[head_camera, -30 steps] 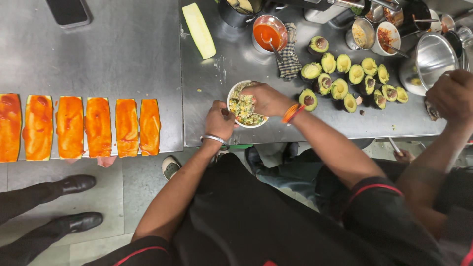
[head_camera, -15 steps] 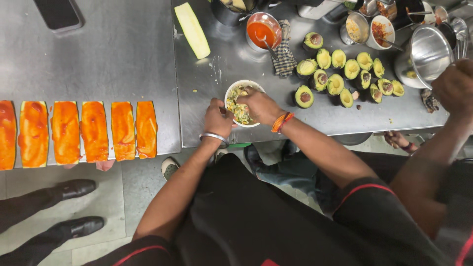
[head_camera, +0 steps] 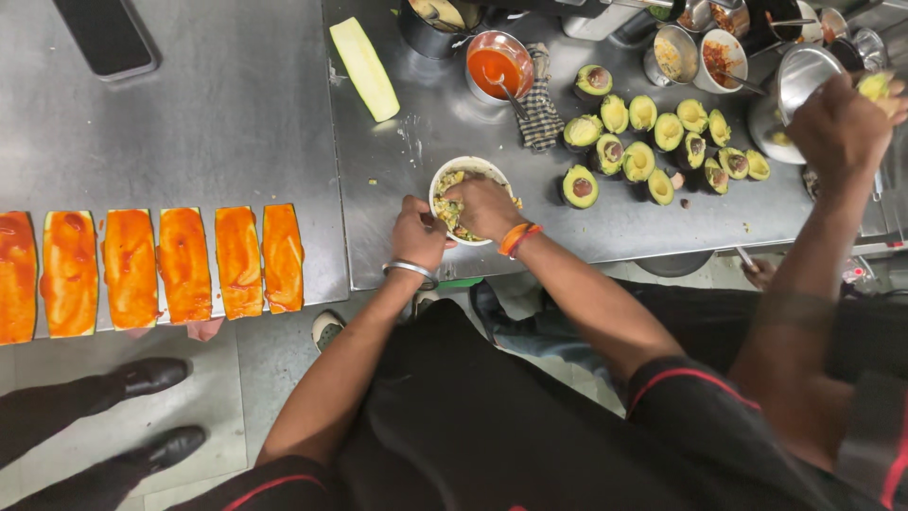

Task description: The person scoops a mixed filling from a bowl and places it onto a row of bread slices topped with tomato sauce. The person repeats this action for each slice, building a line of filled sandwiches on the counter.

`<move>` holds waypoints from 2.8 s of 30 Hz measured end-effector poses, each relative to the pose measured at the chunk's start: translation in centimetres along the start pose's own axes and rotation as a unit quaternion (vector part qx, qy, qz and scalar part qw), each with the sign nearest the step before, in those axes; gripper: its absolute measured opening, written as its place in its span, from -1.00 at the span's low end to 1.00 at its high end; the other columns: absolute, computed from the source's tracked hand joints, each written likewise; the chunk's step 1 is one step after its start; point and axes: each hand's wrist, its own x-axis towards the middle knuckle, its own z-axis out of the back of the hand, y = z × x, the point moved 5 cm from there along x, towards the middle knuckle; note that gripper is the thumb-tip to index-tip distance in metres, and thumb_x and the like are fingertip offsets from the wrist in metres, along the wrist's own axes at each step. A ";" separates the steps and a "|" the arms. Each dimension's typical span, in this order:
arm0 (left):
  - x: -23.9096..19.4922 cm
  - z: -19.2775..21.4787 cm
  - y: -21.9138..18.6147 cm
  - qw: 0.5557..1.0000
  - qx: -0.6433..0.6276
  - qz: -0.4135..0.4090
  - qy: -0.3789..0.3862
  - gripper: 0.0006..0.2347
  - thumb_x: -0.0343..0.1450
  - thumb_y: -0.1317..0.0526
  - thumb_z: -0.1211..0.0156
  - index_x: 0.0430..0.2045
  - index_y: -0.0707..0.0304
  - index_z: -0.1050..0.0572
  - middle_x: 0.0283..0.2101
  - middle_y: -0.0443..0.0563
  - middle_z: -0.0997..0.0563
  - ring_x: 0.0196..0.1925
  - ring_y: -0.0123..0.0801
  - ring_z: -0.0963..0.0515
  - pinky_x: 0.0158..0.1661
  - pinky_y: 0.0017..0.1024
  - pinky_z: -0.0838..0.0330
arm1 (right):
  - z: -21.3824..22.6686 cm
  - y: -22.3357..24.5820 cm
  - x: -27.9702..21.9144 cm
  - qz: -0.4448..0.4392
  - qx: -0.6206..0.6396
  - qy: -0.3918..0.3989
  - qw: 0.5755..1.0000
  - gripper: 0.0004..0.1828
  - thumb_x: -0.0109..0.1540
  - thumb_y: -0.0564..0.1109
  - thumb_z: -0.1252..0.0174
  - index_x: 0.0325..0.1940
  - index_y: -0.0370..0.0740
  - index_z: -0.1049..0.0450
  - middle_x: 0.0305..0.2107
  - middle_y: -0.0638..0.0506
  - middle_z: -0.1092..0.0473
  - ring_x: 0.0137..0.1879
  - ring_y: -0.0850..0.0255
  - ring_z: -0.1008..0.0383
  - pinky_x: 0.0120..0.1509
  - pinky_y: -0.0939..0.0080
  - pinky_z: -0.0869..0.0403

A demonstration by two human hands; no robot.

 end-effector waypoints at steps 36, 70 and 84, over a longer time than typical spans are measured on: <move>0.3 -0.1 1.3 0.999 -0.025 0.005 -0.033 -0.79 0.37 0.50 -0.14 -0.19 0.54 -0.30 -0.32 0.20 -0.55 -0.38 -0.22 -0.71 -0.45 -0.36 -0.67 | 3.1 -0.2 1.1 0.015 0.054 -0.053 0.997 -0.57 0.04 -0.35 -0.16 -0.03 -0.17 -0.63 -0.04 -0.23 -0.52 0.08 -0.14 -0.53 0.24 0.02 -0.48; -0.7 -0.5 -0.2 0.999 0.017 -0.013 -0.036 -0.79 0.34 0.51 -0.14 -0.23 0.55 -0.27 -0.26 0.27 -0.52 -0.41 -0.14 -0.71 -0.50 -0.36 -0.62 | 5.7 -0.9 -2.3 0.105 0.088 0.052 0.989 -0.33 -0.04 -0.43 -0.13 0.18 -0.23 -0.47 0.03 -0.35 -0.42 0.16 -0.26 -0.46 0.26 -0.04 -0.44; 0.1 1.1 0.0 0.989 0.121 -0.045 -0.071 -0.76 0.29 0.38 -0.26 -0.26 0.47 -0.37 -0.24 0.27 -0.53 -0.40 -0.03 -0.67 -0.46 -0.25 -0.62 | 3.7 1.7 -1.0 0.089 0.028 -0.051 0.994 -0.51 -0.07 -0.43 -0.14 -0.10 -0.21 -0.64 -0.09 -0.27 -0.52 0.12 -0.18 -0.51 0.28 0.00 -0.45</move>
